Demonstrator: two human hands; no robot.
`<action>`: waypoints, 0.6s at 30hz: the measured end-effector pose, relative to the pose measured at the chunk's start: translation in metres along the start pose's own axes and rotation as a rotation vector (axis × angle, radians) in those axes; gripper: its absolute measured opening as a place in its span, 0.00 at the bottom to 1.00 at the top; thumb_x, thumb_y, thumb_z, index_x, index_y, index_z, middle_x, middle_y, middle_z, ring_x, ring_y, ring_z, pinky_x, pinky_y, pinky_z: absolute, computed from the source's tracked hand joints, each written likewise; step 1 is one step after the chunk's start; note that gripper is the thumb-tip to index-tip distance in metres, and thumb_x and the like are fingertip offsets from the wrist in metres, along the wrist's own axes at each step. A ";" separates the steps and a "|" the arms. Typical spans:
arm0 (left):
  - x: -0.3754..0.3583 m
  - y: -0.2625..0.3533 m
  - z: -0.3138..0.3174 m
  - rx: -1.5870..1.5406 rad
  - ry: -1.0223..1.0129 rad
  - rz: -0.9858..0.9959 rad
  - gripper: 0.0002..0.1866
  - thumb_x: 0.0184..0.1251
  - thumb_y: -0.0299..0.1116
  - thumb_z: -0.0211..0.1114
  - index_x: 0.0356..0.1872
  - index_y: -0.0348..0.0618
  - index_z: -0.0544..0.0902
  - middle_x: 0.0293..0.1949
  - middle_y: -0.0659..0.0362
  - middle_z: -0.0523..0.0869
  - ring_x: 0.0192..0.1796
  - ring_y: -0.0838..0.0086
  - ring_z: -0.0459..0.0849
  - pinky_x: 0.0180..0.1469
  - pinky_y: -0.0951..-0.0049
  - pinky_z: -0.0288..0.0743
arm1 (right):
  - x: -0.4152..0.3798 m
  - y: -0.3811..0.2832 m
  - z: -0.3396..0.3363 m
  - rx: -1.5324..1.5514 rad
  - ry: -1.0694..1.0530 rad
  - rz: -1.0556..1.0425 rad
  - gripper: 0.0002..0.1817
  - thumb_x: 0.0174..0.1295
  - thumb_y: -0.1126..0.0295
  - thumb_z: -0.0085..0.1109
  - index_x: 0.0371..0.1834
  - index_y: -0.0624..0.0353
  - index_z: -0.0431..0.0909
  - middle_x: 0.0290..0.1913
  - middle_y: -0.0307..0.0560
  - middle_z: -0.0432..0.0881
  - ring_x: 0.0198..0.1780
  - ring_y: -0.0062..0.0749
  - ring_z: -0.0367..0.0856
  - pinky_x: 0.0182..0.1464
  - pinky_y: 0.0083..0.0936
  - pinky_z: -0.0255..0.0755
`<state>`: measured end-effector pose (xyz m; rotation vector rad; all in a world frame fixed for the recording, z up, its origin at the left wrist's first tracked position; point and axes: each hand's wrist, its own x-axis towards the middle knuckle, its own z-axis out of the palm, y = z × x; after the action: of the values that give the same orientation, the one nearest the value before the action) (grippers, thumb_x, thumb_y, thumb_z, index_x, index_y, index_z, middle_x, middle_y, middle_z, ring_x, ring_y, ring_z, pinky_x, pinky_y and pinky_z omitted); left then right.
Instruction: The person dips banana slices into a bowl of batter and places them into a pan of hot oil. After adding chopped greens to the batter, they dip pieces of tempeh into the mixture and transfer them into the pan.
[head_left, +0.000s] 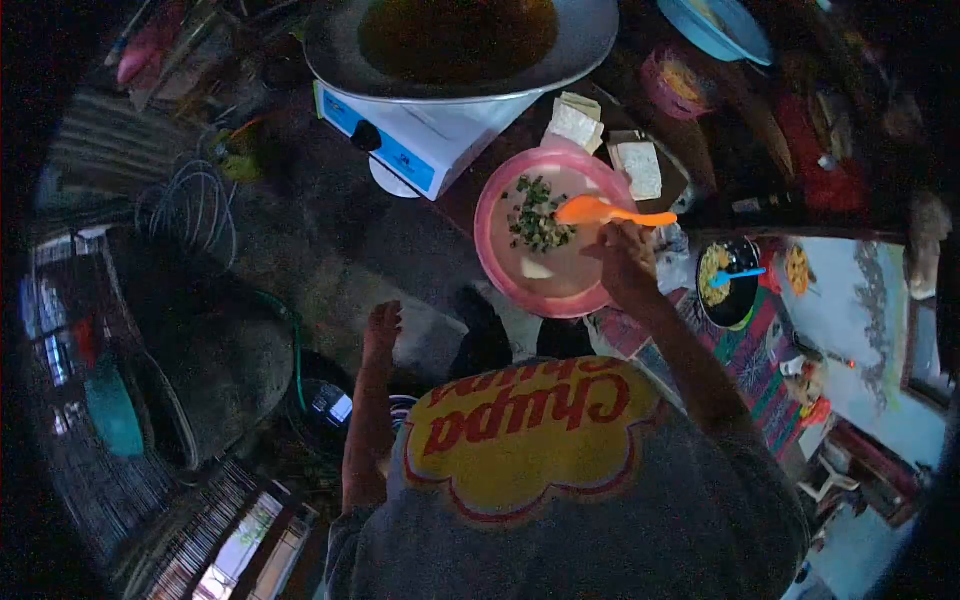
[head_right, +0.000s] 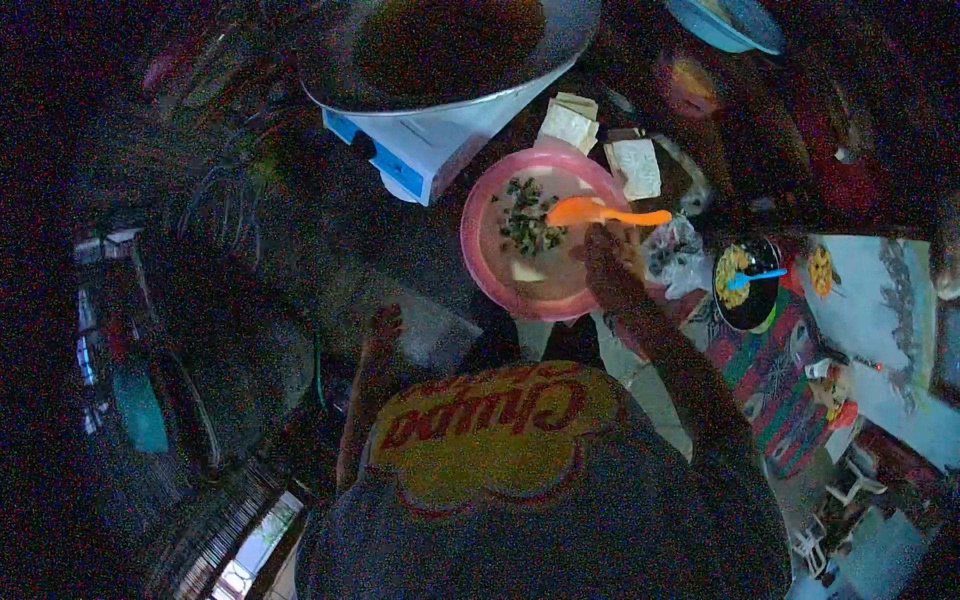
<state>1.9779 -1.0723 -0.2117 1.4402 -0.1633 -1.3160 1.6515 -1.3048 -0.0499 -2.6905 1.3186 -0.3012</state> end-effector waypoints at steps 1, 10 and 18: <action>0.013 -0.012 -0.027 0.139 0.025 -0.066 0.15 0.59 0.43 0.49 0.40 0.43 0.73 0.36 0.60 0.76 0.31 0.77 0.73 0.31 0.76 0.67 | -0.009 0.005 0.020 0.056 -0.021 0.019 0.08 0.41 0.76 0.49 0.26 0.55 0.73 0.28 0.41 0.68 0.36 0.35 0.66 0.38 0.32 0.58; 0.010 -0.051 -0.076 0.122 -0.052 -0.180 0.14 0.56 0.44 0.53 0.34 0.45 0.75 0.26 0.64 0.75 0.27 0.81 0.71 0.24 0.79 0.64 | -0.028 0.012 0.060 0.001 -0.123 0.155 0.10 0.38 0.74 0.52 0.23 0.46 0.79 0.28 0.38 0.67 0.37 0.32 0.65 0.41 0.30 0.56; -0.010 -0.041 -0.037 0.345 0.115 -0.082 0.17 0.55 0.45 0.55 0.38 0.44 0.76 0.26 0.63 0.75 0.25 0.79 0.71 0.27 0.78 0.66 | -0.003 -0.002 -0.018 0.751 0.045 -0.005 0.11 0.44 0.82 0.46 0.30 0.57 0.75 0.34 0.41 0.73 0.41 0.32 0.69 0.48 0.24 0.60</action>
<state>1.9803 -1.0282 -0.2454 1.8263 -0.2672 -1.3116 1.6463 -1.3015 -0.0320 -2.0557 0.9427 -0.6973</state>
